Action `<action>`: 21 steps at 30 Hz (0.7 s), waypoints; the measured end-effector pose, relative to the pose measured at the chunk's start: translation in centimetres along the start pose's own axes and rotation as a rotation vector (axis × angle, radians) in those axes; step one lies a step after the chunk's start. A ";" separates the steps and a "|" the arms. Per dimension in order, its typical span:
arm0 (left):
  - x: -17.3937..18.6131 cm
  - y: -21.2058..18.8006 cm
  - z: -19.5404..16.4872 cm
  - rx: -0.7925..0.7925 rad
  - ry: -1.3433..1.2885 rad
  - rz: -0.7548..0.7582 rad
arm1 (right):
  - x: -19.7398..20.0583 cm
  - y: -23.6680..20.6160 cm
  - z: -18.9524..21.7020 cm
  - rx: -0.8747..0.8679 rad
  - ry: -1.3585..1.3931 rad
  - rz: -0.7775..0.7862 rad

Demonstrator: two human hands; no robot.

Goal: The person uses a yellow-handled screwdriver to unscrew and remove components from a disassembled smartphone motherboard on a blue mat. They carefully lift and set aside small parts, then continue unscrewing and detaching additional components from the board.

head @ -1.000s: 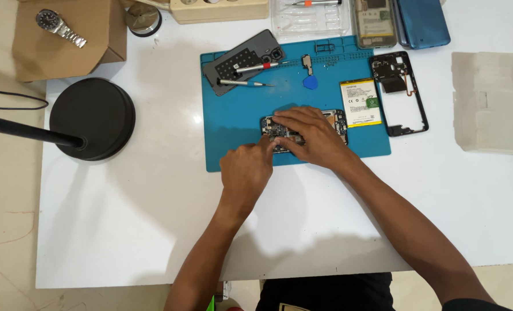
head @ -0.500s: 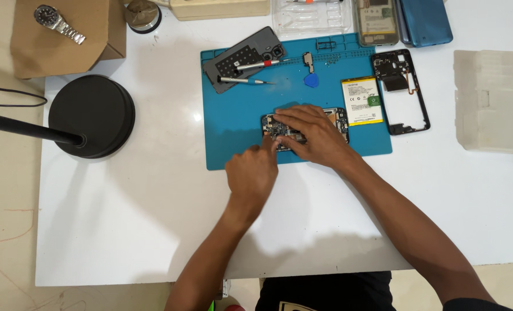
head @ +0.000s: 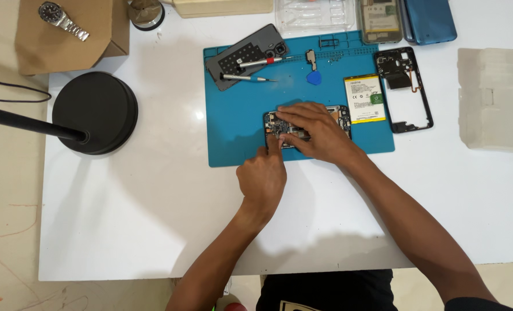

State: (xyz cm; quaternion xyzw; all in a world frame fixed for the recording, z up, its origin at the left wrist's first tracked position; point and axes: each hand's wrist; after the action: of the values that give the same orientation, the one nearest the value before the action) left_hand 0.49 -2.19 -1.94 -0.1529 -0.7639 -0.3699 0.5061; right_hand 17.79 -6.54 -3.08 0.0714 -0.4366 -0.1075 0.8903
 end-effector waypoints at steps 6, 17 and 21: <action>-0.8 -0.4 -0.2 -0.032 0.086 0.052 | 0.1 0.1 0.0 -0.005 -0.015 0.019; -0.9 0.0 0.0 -0.036 0.036 -0.027 | 0.1 0.1 0.0 0.012 0.013 0.008; -0.2 0.0 0.2 -0.035 -0.002 -0.049 | 0.2 0.2 0.2 0.014 0.015 0.004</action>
State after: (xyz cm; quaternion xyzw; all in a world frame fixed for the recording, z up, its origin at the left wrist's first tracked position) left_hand 0.48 -2.05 -2.13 -0.1432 -0.7613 -0.3956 0.4933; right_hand 17.84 -6.42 -2.75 0.0774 -0.4310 -0.1024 0.8932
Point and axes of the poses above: each hand's wrist, its own y-axis towards the middle knuckle, its own x-axis out of the back of the hand, z = x × y
